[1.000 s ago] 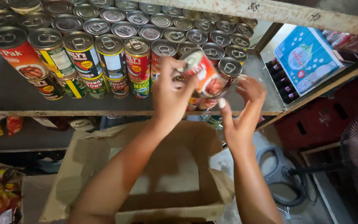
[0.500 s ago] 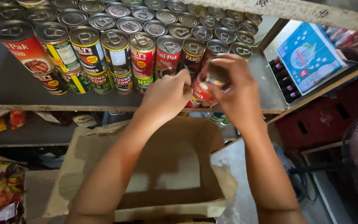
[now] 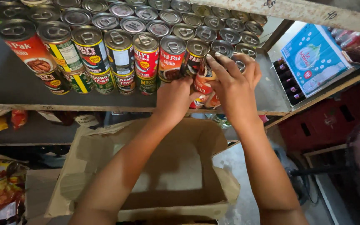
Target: The person picks up various canned goods from a wooden shelf and places them one by one into a cardboard box.
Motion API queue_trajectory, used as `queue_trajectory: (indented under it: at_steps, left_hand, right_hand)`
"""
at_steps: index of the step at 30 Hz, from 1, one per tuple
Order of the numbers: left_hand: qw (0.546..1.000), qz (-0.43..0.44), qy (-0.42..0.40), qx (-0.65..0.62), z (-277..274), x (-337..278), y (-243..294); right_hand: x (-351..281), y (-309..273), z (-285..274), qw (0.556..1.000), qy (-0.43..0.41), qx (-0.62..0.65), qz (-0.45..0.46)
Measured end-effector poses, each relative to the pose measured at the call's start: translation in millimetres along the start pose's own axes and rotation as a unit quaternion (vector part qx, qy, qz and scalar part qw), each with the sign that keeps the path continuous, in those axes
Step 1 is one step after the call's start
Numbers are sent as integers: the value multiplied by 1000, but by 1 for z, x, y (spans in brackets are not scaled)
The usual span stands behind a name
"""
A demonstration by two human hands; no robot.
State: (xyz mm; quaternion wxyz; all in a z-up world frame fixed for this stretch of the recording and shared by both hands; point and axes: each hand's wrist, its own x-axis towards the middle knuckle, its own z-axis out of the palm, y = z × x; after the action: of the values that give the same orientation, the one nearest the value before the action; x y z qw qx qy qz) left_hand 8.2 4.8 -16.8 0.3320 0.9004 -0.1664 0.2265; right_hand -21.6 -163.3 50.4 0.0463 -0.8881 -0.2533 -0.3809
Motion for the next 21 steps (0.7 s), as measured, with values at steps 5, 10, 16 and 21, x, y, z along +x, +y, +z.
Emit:
queue_trajectory:
  at_steps: [5,10,16,21]
  left_hand:
    - [1000,-1,5,-2,0,0,2]
    - [1000,-5,8,14,-1,0,0]
    - [997,46,53,41,-46,2,29]
    - [977,154,82,-119,-124,10,97]
  right_hand:
    - [-2,0,0,1000,-5,25,9]
    - [-1,3,-24,999,11,49,-1]
    - [-6,30,-87,975,205,78,34]
    - [30,106,-127,933,351,52,65]
